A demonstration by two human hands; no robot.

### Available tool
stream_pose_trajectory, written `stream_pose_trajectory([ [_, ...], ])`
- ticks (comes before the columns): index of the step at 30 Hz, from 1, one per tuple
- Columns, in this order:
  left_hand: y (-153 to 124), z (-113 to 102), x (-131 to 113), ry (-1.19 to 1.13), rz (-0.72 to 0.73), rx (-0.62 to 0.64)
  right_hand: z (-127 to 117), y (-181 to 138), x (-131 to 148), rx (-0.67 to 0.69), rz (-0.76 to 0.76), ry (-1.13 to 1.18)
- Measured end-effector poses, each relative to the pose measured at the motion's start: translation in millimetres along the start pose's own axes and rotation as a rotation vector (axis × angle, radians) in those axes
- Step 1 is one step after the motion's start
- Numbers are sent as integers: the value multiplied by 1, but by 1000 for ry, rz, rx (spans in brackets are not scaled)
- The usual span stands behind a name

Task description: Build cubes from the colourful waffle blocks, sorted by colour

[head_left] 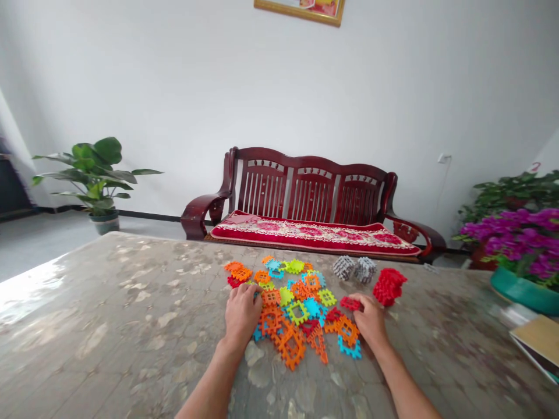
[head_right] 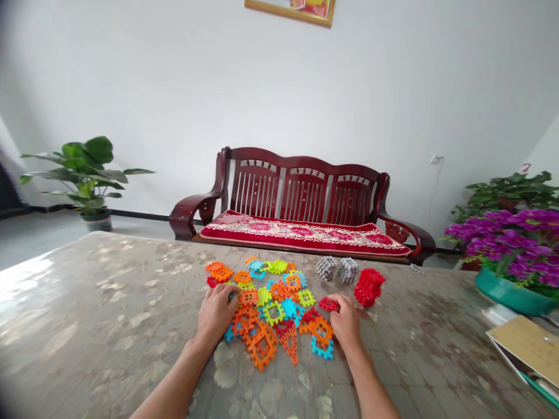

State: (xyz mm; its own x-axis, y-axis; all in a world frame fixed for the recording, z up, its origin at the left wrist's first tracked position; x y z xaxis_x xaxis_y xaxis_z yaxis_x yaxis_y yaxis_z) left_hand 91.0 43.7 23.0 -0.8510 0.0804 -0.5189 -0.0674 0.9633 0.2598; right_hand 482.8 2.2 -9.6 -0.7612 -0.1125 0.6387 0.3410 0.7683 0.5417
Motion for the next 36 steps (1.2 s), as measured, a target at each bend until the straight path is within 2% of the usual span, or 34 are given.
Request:
stream_pose_trajectory([
  [10, 0, 2, -4, -96, 67, -6, 16, 1, 13, 112, -87, -63],
  [24, 1, 4, -5, -52, 100, -18, 17, 7, 8, 52, -4, -37],
  [36, 1, 4, -5, -42, 105, -13, 14, 7, 18, 34, -42, -21],
])
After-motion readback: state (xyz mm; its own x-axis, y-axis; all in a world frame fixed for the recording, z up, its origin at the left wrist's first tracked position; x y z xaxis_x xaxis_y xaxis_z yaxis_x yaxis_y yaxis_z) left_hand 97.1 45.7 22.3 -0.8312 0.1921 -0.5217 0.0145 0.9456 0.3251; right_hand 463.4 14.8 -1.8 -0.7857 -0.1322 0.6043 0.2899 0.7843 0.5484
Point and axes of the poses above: each hand's wrist, its own y-axis towards the middle knuckle, its own z-axis out of the palm, x = y × z, the point moved 7 cm from there along y, towards the middle knuckle, and after that the axes turned 2 degrees about -z, right-handed, at the moved point
